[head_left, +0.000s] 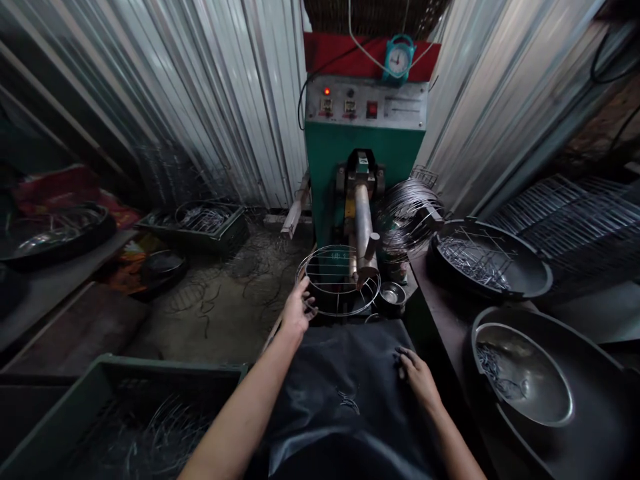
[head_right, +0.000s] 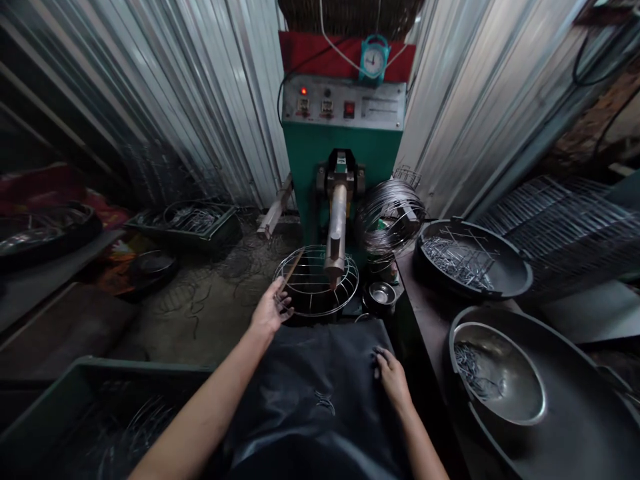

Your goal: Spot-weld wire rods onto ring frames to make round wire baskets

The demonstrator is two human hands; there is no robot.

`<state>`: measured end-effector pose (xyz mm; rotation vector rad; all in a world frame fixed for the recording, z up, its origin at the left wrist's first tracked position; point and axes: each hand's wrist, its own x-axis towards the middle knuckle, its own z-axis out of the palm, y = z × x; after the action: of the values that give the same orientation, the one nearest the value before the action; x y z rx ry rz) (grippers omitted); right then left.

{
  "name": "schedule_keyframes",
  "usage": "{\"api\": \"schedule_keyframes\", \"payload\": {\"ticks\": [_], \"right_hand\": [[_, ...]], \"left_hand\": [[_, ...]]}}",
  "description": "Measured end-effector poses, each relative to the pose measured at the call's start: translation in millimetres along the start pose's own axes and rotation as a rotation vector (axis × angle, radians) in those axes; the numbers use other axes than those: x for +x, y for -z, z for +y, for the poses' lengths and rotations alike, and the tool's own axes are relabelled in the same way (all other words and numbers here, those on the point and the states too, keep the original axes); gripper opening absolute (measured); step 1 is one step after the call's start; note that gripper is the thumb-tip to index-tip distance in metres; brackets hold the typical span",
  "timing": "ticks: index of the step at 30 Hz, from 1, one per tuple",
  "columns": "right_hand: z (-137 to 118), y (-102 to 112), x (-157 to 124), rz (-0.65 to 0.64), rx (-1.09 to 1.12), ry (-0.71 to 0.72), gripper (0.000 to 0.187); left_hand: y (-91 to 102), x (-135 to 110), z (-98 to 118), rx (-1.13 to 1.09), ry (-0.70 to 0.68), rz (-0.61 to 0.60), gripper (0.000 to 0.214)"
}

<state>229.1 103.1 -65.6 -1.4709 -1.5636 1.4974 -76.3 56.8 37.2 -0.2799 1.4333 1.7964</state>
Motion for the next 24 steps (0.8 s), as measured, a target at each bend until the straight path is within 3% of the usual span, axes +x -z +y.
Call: {"api": "schedule_keyframes", "payload": {"ticks": [3, 7, 11, 16, 20, 24], "right_hand": [[0, 1, 6, -0.031, 0.002, -0.03, 0.044], [-1, -4, 10, -0.029, 0.08, -0.026, 0.037], [5, -6, 8, 0.013, 0.086, -0.043, 0.028], [8, -2, 1, 0.025, 0.038, 0.033, 0.032], [-20, -9, -1, -0.03, 0.108, 0.064, 0.032], [-80, -40, 1, -0.017, 0.367, 0.312, 0.027]], "left_hand": [[3.9, 21, 29, 0.134, 0.096, -0.008, 0.039], [-9.8, 45, 53, 0.336, 0.131, -0.079, 0.029], [-18.1, 55, 49, 0.362, 0.154, -0.117, 0.029], [-12.2, 53, 38, 0.288, 0.085, -0.154, 0.028], [-9.8, 46, 32, 0.264, -0.036, -0.117, 0.025], [-11.0, 32, 25, 0.224, -0.105, -0.086, 0.03]]}}
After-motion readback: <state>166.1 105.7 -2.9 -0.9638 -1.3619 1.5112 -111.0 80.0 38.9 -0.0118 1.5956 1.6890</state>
